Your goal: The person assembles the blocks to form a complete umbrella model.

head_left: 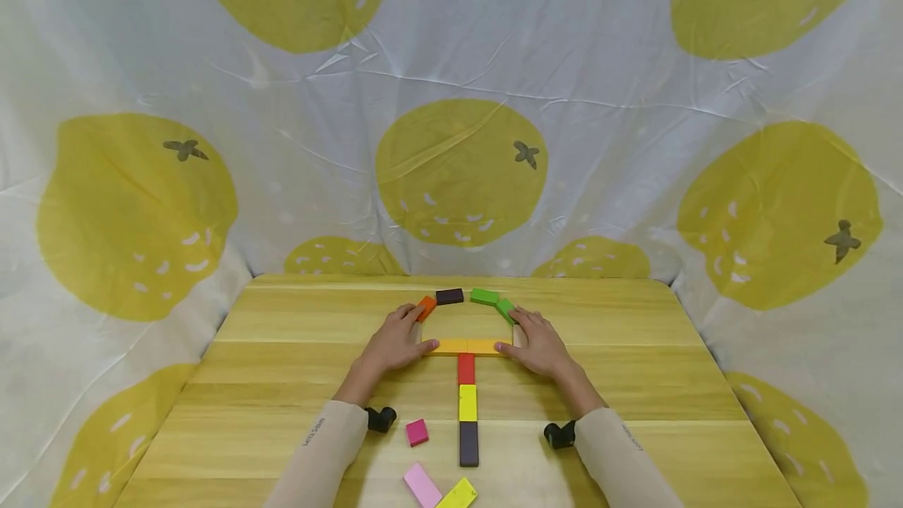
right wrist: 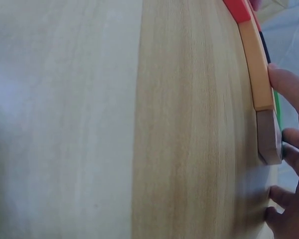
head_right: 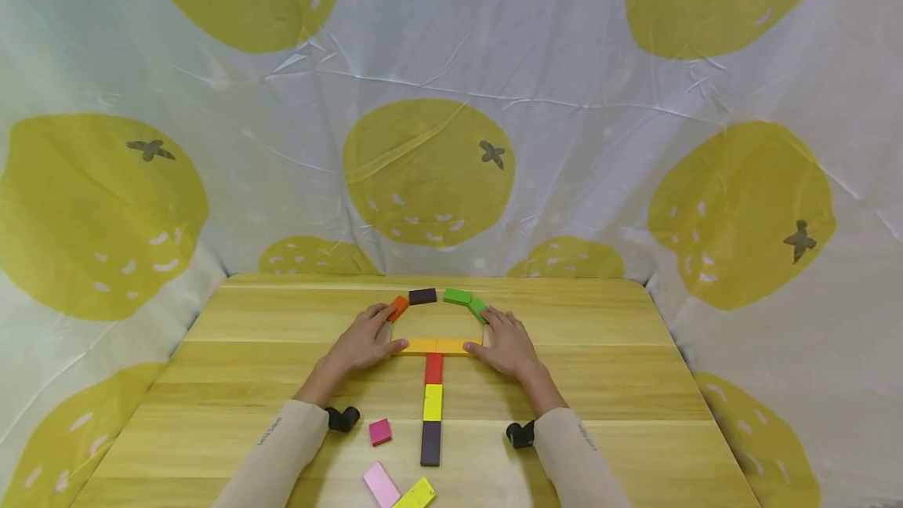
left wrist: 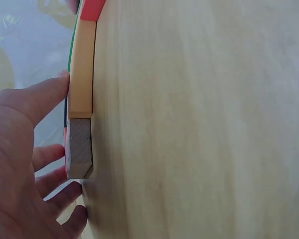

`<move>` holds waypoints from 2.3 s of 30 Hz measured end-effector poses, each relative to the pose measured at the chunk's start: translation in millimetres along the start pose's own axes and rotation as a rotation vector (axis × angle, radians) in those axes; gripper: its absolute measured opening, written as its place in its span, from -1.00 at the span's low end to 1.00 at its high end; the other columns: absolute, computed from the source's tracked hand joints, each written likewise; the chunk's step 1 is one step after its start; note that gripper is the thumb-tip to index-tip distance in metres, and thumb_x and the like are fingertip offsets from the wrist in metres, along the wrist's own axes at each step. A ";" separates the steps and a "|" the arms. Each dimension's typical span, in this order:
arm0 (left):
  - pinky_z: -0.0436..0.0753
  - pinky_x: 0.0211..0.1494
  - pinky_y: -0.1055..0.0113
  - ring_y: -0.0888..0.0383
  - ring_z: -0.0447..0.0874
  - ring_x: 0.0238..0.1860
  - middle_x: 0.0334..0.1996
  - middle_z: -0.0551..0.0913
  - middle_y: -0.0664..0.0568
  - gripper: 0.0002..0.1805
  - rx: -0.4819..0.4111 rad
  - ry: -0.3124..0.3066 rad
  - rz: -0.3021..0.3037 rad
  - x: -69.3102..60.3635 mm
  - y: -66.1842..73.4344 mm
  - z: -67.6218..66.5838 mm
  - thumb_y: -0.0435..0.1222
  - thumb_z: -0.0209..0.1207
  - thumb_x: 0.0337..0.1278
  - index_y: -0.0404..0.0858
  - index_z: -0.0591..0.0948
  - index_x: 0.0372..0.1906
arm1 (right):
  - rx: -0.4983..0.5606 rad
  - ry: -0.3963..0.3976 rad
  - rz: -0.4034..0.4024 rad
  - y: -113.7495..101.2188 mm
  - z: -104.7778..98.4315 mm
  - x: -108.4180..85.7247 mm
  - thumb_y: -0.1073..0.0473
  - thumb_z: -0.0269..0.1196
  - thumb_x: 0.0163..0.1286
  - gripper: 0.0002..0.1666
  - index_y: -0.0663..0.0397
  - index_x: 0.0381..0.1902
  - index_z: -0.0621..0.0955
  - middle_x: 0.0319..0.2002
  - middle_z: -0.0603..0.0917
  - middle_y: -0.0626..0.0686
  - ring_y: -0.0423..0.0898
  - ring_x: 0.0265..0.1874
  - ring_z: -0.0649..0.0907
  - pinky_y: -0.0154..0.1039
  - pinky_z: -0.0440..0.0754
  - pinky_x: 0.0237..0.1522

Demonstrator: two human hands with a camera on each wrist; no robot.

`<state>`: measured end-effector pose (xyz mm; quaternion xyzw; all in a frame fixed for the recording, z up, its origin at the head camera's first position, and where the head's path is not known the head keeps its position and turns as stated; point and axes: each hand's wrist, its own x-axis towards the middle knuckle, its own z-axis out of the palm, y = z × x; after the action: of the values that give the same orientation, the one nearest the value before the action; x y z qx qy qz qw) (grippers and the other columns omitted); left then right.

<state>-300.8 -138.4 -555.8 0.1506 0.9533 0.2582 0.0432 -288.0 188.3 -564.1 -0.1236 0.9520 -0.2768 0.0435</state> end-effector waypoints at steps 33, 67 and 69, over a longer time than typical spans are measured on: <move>0.45 0.46 -0.17 -0.26 0.31 0.48 0.49 0.32 -0.28 -0.02 0.033 -0.037 -0.030 1.8 1.6 1.4 0.22 0.28 0.23 -0.27 0.29 0.56 | -0.043 0.040 -0.069 -12.6 -0.5 33.0 -0.15 0.19 0.53 -0.21 0.08 0.56 0.34 0.60 0.24 0.17 0.34 0.52 0.30 0.35 0.34 0.44; 0.37 0.52 -0.17 -0.26 0.26 0.52 0.53 0.29 -0.27 -0.04 -0.032 -0.025 -0.055 -0.5 3.8 2.7 0.16 0.35 0.19 -0.25 0.31 0.55 | -0.138 -0.019 -0.083 -19.5 5.7 39.6 -0.13 0.14 0.55 -0.26 0.04 0.56 0.36 0.60 0.26 0.09 0.30 0.51 0.34 0.37 0.37 0.40; 0.36 0.53 -0.16 -0.26 0.25 0.53 0.53 0.29 -0.26 -0.04 -0.030 -0.028 -0.058 -0.8 4.4 1.6 0.16 0.34 0.20 -0.24 0.31 0.55 | -0.138 -0.019 -0.082 -19.9 5.9 39.6 -0.13 0.14 0.55 -0.27 0.03 0.56 0.36 0.60 0.26 0.09 0.29 0.51 0.34 0.37 0.37 0.40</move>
<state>-298.7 -134.3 -555.0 0.1258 0.9525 0.2692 0.0663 -321.2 158.7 -558.9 -0.1677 0.9625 -0.2109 0.0326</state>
